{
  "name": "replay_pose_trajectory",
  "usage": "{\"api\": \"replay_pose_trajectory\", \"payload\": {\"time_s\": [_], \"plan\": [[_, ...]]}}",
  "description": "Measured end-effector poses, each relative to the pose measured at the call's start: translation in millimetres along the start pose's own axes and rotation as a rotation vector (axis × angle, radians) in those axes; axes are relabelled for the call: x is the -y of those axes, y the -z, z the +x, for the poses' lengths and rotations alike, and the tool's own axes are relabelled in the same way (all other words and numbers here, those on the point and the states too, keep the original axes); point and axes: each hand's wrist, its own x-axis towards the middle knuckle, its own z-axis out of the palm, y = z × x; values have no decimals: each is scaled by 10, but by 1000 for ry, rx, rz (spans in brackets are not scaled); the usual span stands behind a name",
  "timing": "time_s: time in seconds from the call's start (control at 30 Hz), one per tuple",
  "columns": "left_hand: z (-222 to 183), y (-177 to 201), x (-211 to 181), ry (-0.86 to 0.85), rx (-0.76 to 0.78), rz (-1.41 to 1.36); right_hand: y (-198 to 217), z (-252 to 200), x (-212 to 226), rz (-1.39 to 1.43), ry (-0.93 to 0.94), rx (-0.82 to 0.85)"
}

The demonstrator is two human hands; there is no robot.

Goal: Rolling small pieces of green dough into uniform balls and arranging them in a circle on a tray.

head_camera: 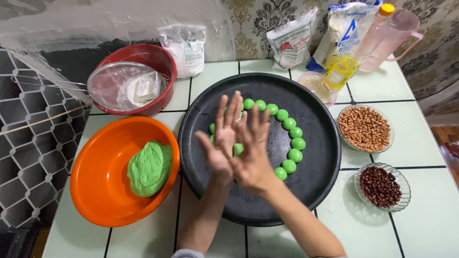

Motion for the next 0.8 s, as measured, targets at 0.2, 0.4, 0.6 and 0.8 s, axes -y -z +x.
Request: {"api": "replay_pose_trajectory", "payload": {"time_s": [0.2, 0.4, 0.6, 0.8], "plan": [[-77, -176, 76, 410, -363, -530, 345, 476, 275, 333, 17, -111], [-76, 319, 23, 272, -472, -738, 573, 204, 57, 413, -306, -156], [-24, 228, -101, 243, -435, -414, 506, -53, 74, 342, -459, 71], [-34, 76, -199, 225, -342, -306, 517, 82, 288, 357, -315, 130]]}}
